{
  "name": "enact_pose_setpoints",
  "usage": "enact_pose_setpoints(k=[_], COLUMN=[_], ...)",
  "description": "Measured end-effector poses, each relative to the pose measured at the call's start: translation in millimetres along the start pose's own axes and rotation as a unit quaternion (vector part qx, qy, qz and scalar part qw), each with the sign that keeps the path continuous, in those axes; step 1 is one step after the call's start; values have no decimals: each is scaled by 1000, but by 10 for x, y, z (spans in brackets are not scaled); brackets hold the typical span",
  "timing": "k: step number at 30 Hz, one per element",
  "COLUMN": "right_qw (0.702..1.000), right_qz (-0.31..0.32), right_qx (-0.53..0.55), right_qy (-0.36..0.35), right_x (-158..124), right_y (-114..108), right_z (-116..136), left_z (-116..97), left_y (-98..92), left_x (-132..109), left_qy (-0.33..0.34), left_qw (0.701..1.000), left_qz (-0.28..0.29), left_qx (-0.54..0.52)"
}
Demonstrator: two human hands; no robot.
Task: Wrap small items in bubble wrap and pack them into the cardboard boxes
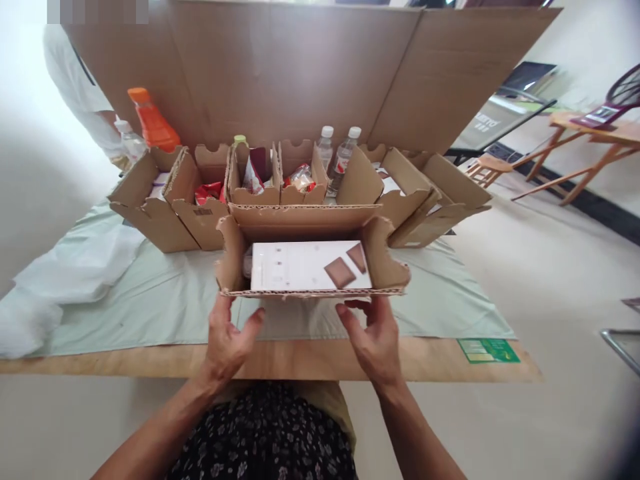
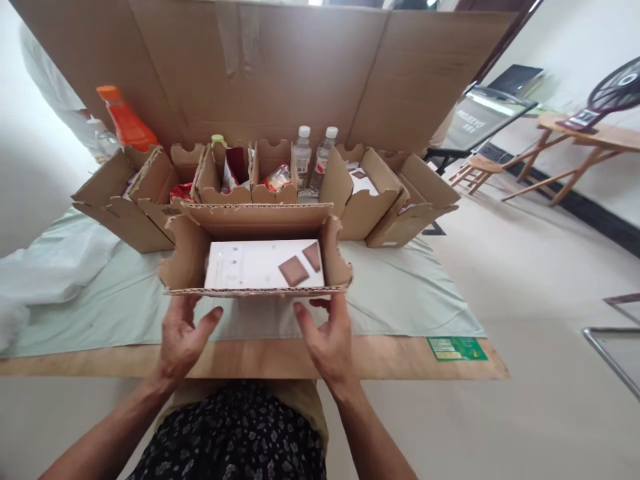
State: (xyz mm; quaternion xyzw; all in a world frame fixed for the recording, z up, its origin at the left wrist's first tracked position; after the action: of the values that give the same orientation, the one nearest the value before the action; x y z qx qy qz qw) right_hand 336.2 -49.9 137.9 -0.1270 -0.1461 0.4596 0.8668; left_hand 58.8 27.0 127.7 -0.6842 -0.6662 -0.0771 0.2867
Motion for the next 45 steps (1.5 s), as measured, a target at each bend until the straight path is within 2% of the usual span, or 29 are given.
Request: enact_pose_setpoints(k=[4,6,8,10,13,16,20,28,31,36,40,43,45], right_qw=[996,994,996,998,999,997,997,996,996,993,990,987,985], right_qz=[-89,-106,-88,-59,-33,-28,-26,-80,-86,-81,-67,-53,-64], right_qx=[17,-2,-17,-23,-23,-24,-28,-7,33,84,120,152,160], right_qy=[1,9,8,-6,-36,-65,-74,-31,-11,-2,-22,-28,-18], right_x=[-44,-203,-368,-473,-486,-438,-436,-427,-338,-69,432,904,1174], right_y=[-435,-518,-389,-129,220,353,325,70,-37,-236,-337,-330,-323], right_z=[-132,-276,-375,-382,-249,-92,-92,-485,-579,-615,-596,-580,-591], left_z=[-172,-173,-70,72,249,352,411,267,147,-96,-333,-477,-529], left_y=[383,419,274,30,-287,-422,-373,-52,96,346,551,755,891], left_x=[-148,-209,-230,-221,-221,-283,-380,-457,-511,-629,-687,-695,-679], left_qy=[33,32,6,-25,-59,-71,-72,-74,-60,-16,19,34,38], left_qw=[997,997,999,999,998,996,995,997,998,996,989,979,972], left_qz=[62,70,51,19,-20,-53,-61,-5,14,84,142,189,214], left_qx=[-23,-28,-17,5,14,-10,-21,21,26,11,-39,-72,-88])
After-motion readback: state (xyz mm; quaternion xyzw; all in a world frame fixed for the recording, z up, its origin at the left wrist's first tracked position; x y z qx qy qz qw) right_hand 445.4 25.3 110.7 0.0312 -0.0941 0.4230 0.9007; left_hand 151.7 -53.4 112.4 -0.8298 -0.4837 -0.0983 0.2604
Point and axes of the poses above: each hand's wrist, its own x-axis towards the middle knuckle, its own y-axis out of the palm, z = x × y, the point moved 9 cm from there along x, towards the middle knuckle, and after that the axes turned 7 degrees about y, right-handed, at the moved point
